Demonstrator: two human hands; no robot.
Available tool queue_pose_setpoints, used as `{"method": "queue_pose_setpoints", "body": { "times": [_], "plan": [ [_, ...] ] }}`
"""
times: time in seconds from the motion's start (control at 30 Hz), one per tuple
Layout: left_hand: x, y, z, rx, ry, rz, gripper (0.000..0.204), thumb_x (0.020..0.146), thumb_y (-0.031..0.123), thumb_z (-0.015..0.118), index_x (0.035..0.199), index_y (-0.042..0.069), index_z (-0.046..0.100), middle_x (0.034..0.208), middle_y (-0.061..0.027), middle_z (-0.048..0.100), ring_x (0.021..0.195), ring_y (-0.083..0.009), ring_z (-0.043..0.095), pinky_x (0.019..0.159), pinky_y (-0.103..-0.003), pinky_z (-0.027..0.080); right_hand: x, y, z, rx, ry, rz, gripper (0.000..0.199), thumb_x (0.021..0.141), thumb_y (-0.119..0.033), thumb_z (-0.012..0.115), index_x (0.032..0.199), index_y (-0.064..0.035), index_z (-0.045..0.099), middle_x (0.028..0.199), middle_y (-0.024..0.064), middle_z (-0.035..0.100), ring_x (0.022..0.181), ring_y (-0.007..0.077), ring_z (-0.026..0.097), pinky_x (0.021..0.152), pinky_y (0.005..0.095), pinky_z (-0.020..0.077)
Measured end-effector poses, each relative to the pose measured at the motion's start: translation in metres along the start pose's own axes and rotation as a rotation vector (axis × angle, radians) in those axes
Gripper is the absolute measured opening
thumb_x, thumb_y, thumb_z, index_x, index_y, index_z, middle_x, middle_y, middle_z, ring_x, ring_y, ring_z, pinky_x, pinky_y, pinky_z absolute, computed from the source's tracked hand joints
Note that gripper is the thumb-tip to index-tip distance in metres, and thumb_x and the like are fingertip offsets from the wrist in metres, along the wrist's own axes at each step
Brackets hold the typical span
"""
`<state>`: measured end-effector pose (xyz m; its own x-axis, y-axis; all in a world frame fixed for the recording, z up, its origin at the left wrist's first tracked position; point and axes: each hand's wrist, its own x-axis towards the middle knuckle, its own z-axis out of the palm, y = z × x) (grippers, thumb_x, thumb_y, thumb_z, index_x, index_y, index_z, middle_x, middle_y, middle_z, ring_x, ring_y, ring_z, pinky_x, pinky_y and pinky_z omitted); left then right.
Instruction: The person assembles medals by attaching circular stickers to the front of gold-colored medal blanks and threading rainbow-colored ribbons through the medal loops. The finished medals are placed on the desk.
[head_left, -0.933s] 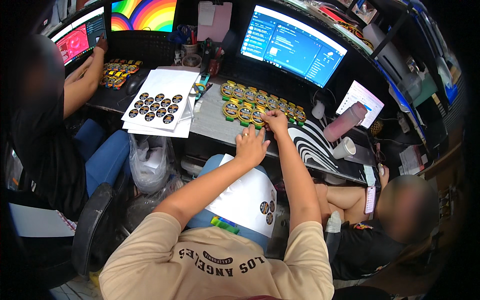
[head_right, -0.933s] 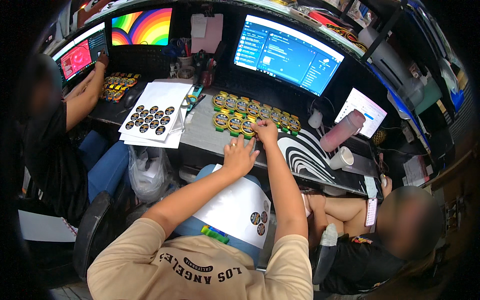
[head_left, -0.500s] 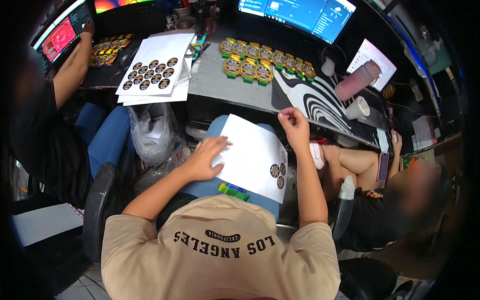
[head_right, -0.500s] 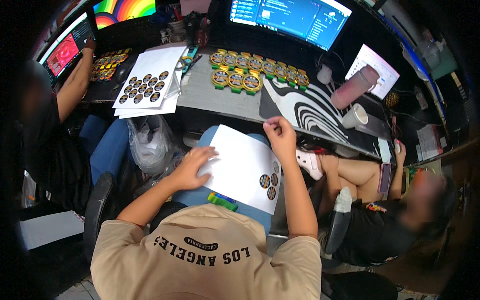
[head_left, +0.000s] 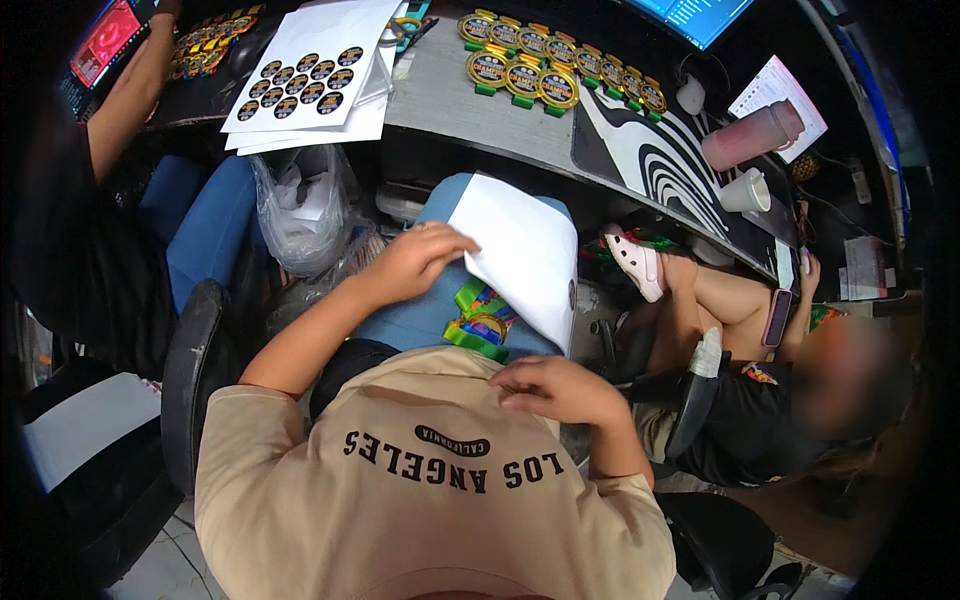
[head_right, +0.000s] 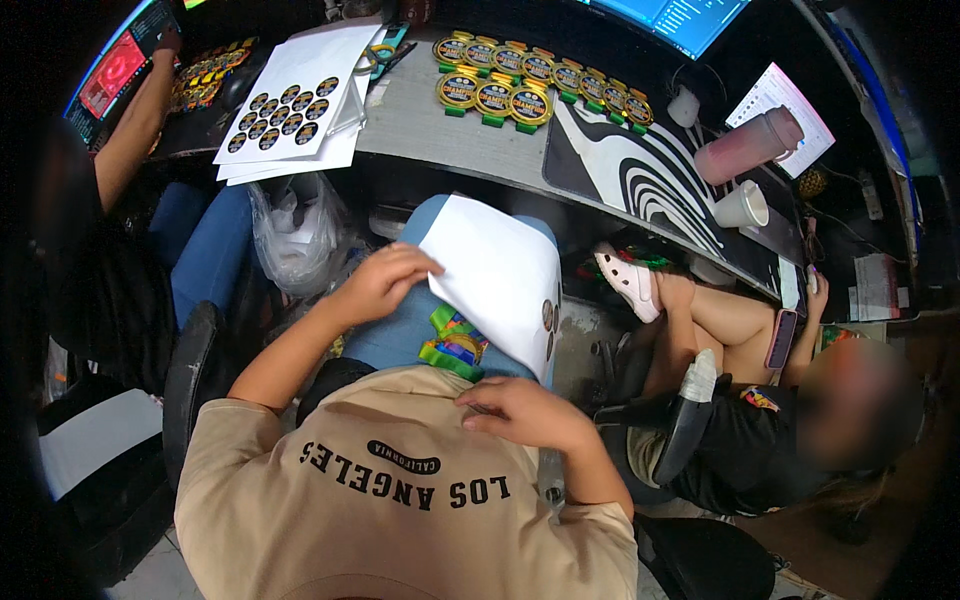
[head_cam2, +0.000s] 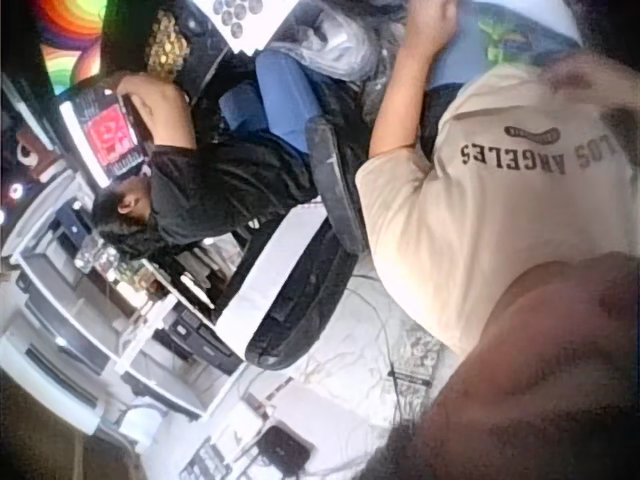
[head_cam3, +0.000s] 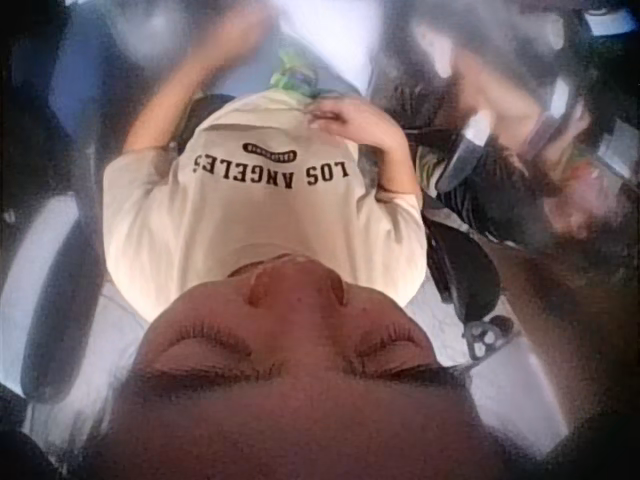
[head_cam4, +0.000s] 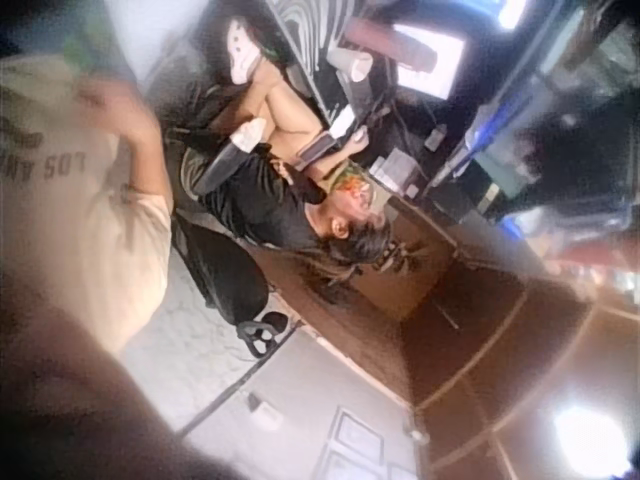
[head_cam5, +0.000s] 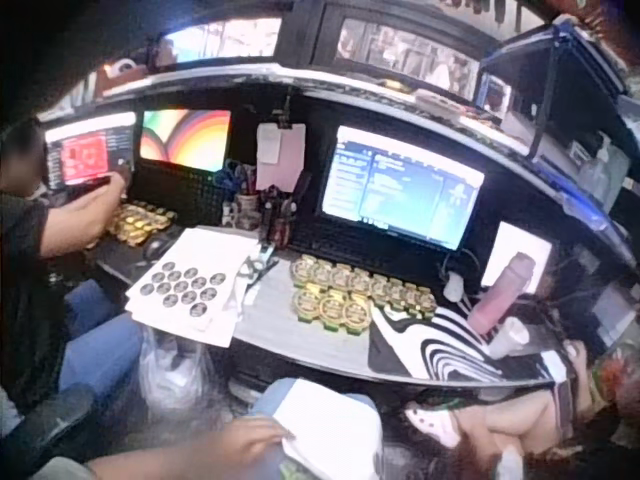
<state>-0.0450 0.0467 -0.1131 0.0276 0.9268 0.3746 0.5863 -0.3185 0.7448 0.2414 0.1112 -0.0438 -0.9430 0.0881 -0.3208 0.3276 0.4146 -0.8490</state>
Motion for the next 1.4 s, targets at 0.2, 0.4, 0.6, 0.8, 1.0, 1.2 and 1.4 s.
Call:
{"method": "queue_pose_setpoints", "body": {
  "times": [0.2, 0.4, 0.6, 0.8, 1.0, 1.2, 1.4],
  "plan": [
    [0.033, 0.018, -0.015, -0.023, 0.085, 0.063, 0.025, 0.082, -0.005, 0.058, 0.103, 0.004, 0.067, 0.104, -0.0111, 0.068, 0.102, -0.0285, 0.063, 0.095, -0.040, 0.045, 0.038, 0.029, 0.046, -0.400, 0.578, 0.119, 0.038, 0.086, -0.013, 0.065, 0.122, -0.0051, 0.059, 0.111, 0.0186, 0.057, 0.101, 0.0385, 0.056, 0.089, 0.0431, 0.0456],
    [0.024, 0.013, -0.029, -0.036, 0.022, 0.068, 0.026, 0.078, -0.008, 0.058, 0.099, 0.004, 0.068, 0.105, -0.0103, 0.068, 0.108, -0.0285, 0.062, 0.097, -0.040, 0.045, 0.059, 0.038, 0.052, -0.296, 0.666, 0.120, 0.018, 0.084, -0.010, 0.065, 0.099, -0.0006, 0.061, 0.103, 0.0177, 0.057, 0.091, 0.0384, 0.057, 0.082, 0.0457, 0.0460],
    [-0.016, 0.007, -0.030, -0.028, -0.104, -0.004, 0.031, 0.076, -0.012, 0.056, 0.098, 0.005, 0.069, 0.107, -0.0099, 0.068, 0.112, -0.0299, 0.060, 0.099, -0.042, 0.045, 0.020, -0.019, 0.038, -0.389, 0.535, -0.164, 0.014, 0.077, -0.006, 0.068, 0.089, -0.0036, 0.062, 0.082, 0.0145, 0.061, 0.077, 0.0328, 0.060, 0.066, 0.0406, 0.0481],
    [-0.058, 0.031, -0.035, 0.359, -0.318, -0.035, 0.032, 0.075, -0.007, 0.058, 0.100, 0.008, 0.070, 0.121, -0.0108, 0.063, 0.127, -0.0325, 0.048, 0.110, -0.048, 0.033, -0.010, -0.064, 0.013, 0.176, 0.860, -0.418, 0.008, 0.084, -0.001, 0.068, 0.088, 0.0002, 0.061, 0.084, 0.0087, 0.064, 0.070, 0.0160, 0.062, 0.060, 0.0276, 0.0491],
    [-0.067, 0.074, 0.005, -0.611, -0.357, -0.296, 0.096, 0.066, 0.019, 0.080, 0.148, 0.005, 0.030, 0.150, -0.0191, 0.035, 0.140, -0.0305, 0.033, 0.117, -0.044, 0.020, 0.049, -0.053, 0.033, 1.287, 0.725, -0.253, 0.016, 0.092, -0.004, 0.060, 0.102, -0.0031, 0.047, 0.096, 0.0151, 0.065, 0.083, 0.0199, 0.068, 0.067, 0.0316, 0.0615],
    [-0.040, 0.066, 0.044, -1.504, 0.159, -0.461, 0.072, 0.095, 0.048, 0.051, 0.151, 0.014, 0.020, 0.146, -0.0215, 0.037, 0.133, -0.0341, 0.041, 0.108, -0.047, 0.038, 0.067, -0.007, 0.048, 0.854, 0.730, -0.071, 0.011, 0.092, -0.009, 0.063, 0.098, -0.0010, 0.059, 0.092, 0.0095, 0.066, 0.079, 0.0148, 0.065, 0.064, 0.0294, 0.0553],
    [-0.018, 0.030, 0.046, -1.448, 0.194, -0.610, 0.040, 0.101, 0.032, 0.047, 0.131, 0.006, 0.043, 0.110, -0.0145, 0.062, 0.107, -0.0299, 0.062, 0.095, -0.044, 0.050, 0.039, 0.082, -0.009, -0.398, 1.039, 0.100, 0.021, 0.076, -0.010, 0.072, 0.095, -0.0006, 0.070, 0.104, 0.0153, 0.068, 0.097, 0.0344, 0.061, 0.086, 0.0392, 0.0477]
  ]
}}
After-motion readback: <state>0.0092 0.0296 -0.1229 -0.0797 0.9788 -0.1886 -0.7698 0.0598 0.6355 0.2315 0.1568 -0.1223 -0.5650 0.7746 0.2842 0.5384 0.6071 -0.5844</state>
